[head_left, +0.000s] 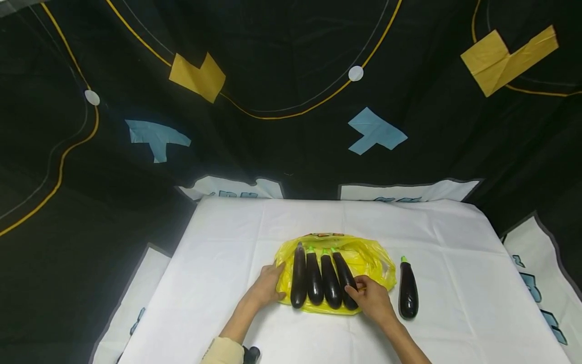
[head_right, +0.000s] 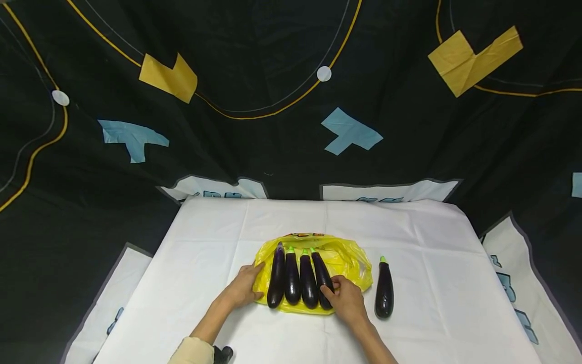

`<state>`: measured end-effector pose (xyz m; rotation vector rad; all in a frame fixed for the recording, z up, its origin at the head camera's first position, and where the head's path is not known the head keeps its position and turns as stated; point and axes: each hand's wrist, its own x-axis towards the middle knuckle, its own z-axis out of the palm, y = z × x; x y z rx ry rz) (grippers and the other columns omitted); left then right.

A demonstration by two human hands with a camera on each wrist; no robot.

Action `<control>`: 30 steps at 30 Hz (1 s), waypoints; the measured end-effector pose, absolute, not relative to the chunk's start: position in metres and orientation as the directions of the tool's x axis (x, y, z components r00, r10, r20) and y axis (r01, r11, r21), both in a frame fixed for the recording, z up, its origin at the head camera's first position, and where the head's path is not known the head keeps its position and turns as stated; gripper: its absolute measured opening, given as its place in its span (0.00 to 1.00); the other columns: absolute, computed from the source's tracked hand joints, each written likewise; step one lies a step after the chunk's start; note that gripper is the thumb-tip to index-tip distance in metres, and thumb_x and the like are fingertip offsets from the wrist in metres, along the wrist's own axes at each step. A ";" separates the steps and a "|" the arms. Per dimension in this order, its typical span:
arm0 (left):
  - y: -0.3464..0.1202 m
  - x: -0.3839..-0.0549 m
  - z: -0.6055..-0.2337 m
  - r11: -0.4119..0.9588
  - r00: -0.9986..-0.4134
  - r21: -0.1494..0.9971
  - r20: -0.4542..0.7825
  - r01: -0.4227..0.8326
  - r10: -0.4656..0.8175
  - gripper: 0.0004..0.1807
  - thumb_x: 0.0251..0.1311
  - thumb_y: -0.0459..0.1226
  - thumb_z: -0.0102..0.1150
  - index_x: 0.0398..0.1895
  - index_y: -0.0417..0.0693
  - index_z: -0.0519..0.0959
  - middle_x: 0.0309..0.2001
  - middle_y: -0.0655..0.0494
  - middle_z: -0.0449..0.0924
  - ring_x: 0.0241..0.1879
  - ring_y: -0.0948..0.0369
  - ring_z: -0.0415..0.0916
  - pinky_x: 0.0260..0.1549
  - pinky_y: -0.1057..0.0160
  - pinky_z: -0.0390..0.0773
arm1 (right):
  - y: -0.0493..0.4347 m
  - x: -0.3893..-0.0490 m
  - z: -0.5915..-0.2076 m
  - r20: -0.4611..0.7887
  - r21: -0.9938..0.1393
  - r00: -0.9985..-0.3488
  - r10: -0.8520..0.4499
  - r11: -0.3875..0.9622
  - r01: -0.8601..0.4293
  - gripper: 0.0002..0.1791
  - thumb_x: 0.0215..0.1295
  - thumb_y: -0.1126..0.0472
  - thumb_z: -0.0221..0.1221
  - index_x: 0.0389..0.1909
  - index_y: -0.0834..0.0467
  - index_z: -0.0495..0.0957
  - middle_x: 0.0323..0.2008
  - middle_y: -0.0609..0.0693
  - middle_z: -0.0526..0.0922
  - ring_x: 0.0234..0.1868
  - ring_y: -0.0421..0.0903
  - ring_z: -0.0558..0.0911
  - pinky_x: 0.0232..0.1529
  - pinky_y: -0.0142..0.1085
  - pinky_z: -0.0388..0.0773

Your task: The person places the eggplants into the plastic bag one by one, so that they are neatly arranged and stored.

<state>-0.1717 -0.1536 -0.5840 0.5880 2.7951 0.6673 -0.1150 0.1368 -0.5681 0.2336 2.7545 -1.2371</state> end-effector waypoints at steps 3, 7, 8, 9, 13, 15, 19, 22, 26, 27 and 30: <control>-0.154 -0.171 -0.584 0.822 -0.901 0.471 -0.115 0.322 0.419 0.45 0.42 0.34 0.74 0.65 0.30 0.63 0.61 0.36 0.68 0.60 0.43 0.61 0.61 0.50 0.65 | 0.136 -0.115 -0.570 -0.167 -0.728 -0.981 0.098 0.659 0.189 0.23 0.59 0.51 0.64 0.46 0.65 0.78 0.33 0.48 0.81 0.31 0.42 0.79 0.31 0.36 0.79; -0.153 -0.170 -0.583 0.824 -0.905 0.477 -0.125 0.305 0.407 0.45 0.42 0.34 0.74 0.65 0.31 0.64 0.61 0.36 0.69 0.61 0.43 0.61 0.62 0.50 0.65 | 0.135 -0.114 -0.572 -0.168 -0.715 -0.981 0.100 0.672 0.191 0.23 0.58 0.51 0.64 0.45 0.65 0.78 0.32 0.47 0.81 0.30 0.41 0.78 0.31 0.37 0.78; -0.153 -0.170 -0.583 0.826 -0.905 0.475 -0.125 0.304 0.406 0.45 0.42 0.34 0.74 0.65 0.31 0.64 0.61 0.37 0.69 0.61 0.44 0.61 0.62 0.50 0.65 | 0.135 -0.114 -0.573 -0.167 -0.710 -0.981 0.100 0.678 0.190 0.23 0.58 0.51 0.64 0.45 0.65 0.78 0.32 0.47 0.81 0.30 0.41 0.78 0.31 0.37 0.78; -0.153 -0.170 -0.583 0.826 -0.905 0.475 -0.127 0.303 0.405 0.45 0.42 0.34 0.74 0.65 0.31 0.63 0.61 0.37 0.69 0.61 0.44 0.61 0.62 0.50 0.65 | 0.135 -0.114 -0.574 -0.168 -0.706 -0.981 0.101 0.682 0.190 0.23 0.58 0.50 0.64 0.45 0.66 0.78 0.31 0.47 0.80 0.30 0.41 0.77 0.31 0.37 0.78; -0.153 -0.170 -0.583 0.828 -0.905 0.468 -0.123 0.309 0.407 0.45 0.42 0.34 0.74 0.65 0.30 0.64 0.61 0.36 0.69 0.60 0.44 0.62 0.61 0.50 0.65 | 0.133 -0.114 -0.576 -0.157 -0.691 -0.982 0.107 0.699 0.187 0.23 0.57 0.51 0.65 0.44 0.66 0.78 0.30 0.47 0.79 0.28 0.41 0.76 0.30 0.37 0.77; -0.153 -0.170 -0.583 0.827 -0.905 0.469 -0.123 0.309 0.407 0.45 0.42 0.34 0.74 0.65 0.30 0.64 0.61 0.37 0.69 0.60 0.44 0.62 0.61 0.50 0.66 | 0.131 -0.115 -0.577 -0.141 -0.678 -0.984 0.109 0.714 0.176 0.23 0.57 0.51 0.65 0.43 0.66 0.78 0.29 0.47 0.79 0.28 0.41 0.75 0.29 0.37 0.77; -0.152 -0.170 -0.582 0.827 -0.906 0.472 -0.123 0.305 0.405 0.45 0.42 0.34 0.74 0.65 0.31 0.64 0.61 0.37 0.69 0.60 0.45 0.62 0.61 0.51 0.66 | 0.129 -0.117 -0.578 -0.120 -0.653 -0.987 0.109 0.740 0.161 0.23 0.55 0.51 0.66 0.42 0.66 0.79 0.28 0.48 0.78 0.27 0.41 0.74 0.29 0.38 0.76; -0.152 -0.171 -0.583 0.824 -0.906 0.476 -0.121 0.307 0.407 0.45 0.41 0.34 0.74 0.65 0.31 0.64 0.61 0.37 0.69 0.60 0.45 0.62 0.61 0.51 0.66 | 0.128 -0.118 -0.578 -0.123 -0.646 -0.986 0.111 0.746 0.165 0.23 0.55 0.51 0.67 0.42 0.66 0.79 0.28 0.47 0.77 0.27 0.42 0.73 0.28 0.37 0.76; -0.153 -0.171 -0.585 0.824 -0.905 0.474 -0.116 0.311 0.409 0.45 0.41 0.34 0.75 0.65 0.30 0.64 0.61 0.37 0.69 0.60 0.45 0.62 0.61 0.51 0.66 | 0.127 -0.118 -0.578 -0.127 -0.646 -0.986 0.109 0.745 0.165 0.23 0.54 0.51 0.67 0.42 0.66 0.78 0.27 0.47 0.77 0.27 0.42 0.73 0.28 0.37 0.76; -0.153 -0.171 -0.585 0.825 -0.906 0.471 -0.115 0.312 0.408 0.45 0.41 0.34 0.75 0.65 0.30 0.64 0.61 0.37 0.69 0.60 0.45 0.62 0.61 0.51 0.66 | 0.127 -0.118 -0.577 -0.124 -0.648 -0.987 0.106 0.744 0.162 0.23 0.54 0.51 0.67 0.42 0.66 0.78 0.27 0.47 0.77 0.27 0.42 0.73 0.28 0.37 0.76; -0.153 -0.172 -0.586 0.826 -0.906 0.467 -0.111 0.316 0.409 0.45 0.41 0.34 0.75 0.65 0.30 0.64 0.61 0.37 0.69 0.60 0.45 0.62 0.61 0.51 0.66 | 0.126 -0.118 -0.577 -0.112 -0.652 -0.989 0.100 0.743 0.149 0.23 0.54 0.52 0.67 0.42 0.66 0.78 0.28 0.48 0.78 0.27 0.41 0.74 0.28 0.37 0.76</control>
